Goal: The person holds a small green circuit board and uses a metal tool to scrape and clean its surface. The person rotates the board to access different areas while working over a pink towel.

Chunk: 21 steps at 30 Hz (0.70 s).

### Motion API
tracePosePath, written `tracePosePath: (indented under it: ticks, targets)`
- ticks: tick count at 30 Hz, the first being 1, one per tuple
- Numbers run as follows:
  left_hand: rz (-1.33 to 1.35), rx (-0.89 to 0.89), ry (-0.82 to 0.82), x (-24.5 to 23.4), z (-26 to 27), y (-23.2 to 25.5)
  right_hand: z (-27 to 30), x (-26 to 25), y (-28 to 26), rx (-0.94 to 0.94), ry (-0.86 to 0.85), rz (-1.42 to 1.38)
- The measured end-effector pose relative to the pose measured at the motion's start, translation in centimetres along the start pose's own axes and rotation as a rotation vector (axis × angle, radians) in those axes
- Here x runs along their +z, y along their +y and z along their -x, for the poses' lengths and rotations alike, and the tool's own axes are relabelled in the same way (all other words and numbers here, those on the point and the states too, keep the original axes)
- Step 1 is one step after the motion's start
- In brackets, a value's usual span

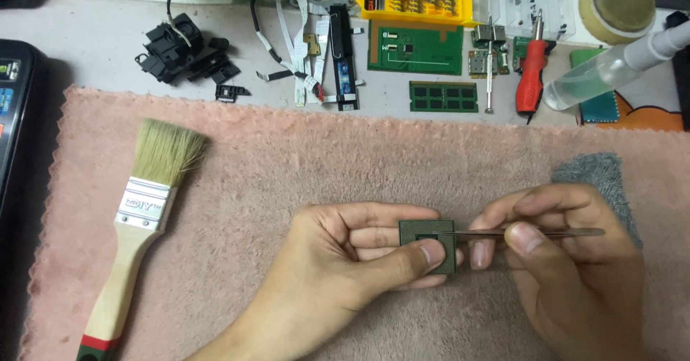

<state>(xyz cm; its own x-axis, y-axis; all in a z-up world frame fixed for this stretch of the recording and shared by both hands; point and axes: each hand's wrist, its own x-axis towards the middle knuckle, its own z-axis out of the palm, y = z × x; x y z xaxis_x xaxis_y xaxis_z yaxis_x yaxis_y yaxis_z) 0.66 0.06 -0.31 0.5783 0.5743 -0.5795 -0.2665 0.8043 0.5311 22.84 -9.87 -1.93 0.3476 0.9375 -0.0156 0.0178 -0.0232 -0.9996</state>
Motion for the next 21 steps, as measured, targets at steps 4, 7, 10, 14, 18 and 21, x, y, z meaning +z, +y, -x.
tracePosePath:
  ticks: [4,7,10,14,18,21]
  targets:
    - [0.009,-0.039,0.023,0.3,0.1,0.5,-0.3,0.0,0.0,-0.058,-0.020,-0.017]
    - [0.024,-0.055,0.052,0.2,0.0,0.2,-0.3,0.0,0.0,-0.061,-0.036,-0.033]
    - [0.039,0.026,-0.013,0.0,0.0,-0.1,-0.3,-0.3,0.5,-0.028,0.031,-0.058]
    - [0.035,0.020,0.001,-0.2,-0.1,-0.3,-0.3,-0.9,1.1,-0.039,0.015,-0.133]
    - [0.022,0.012,0.001,0.1,0.0,0.0,-0.2,-0.8,1.1,-0.033,0.042,-0.125]
    - [0.002,-0.001,0.008,0.3,0.2,0.5,-0.4,-1.1,1.2,-0.050,0.010,-0.148]
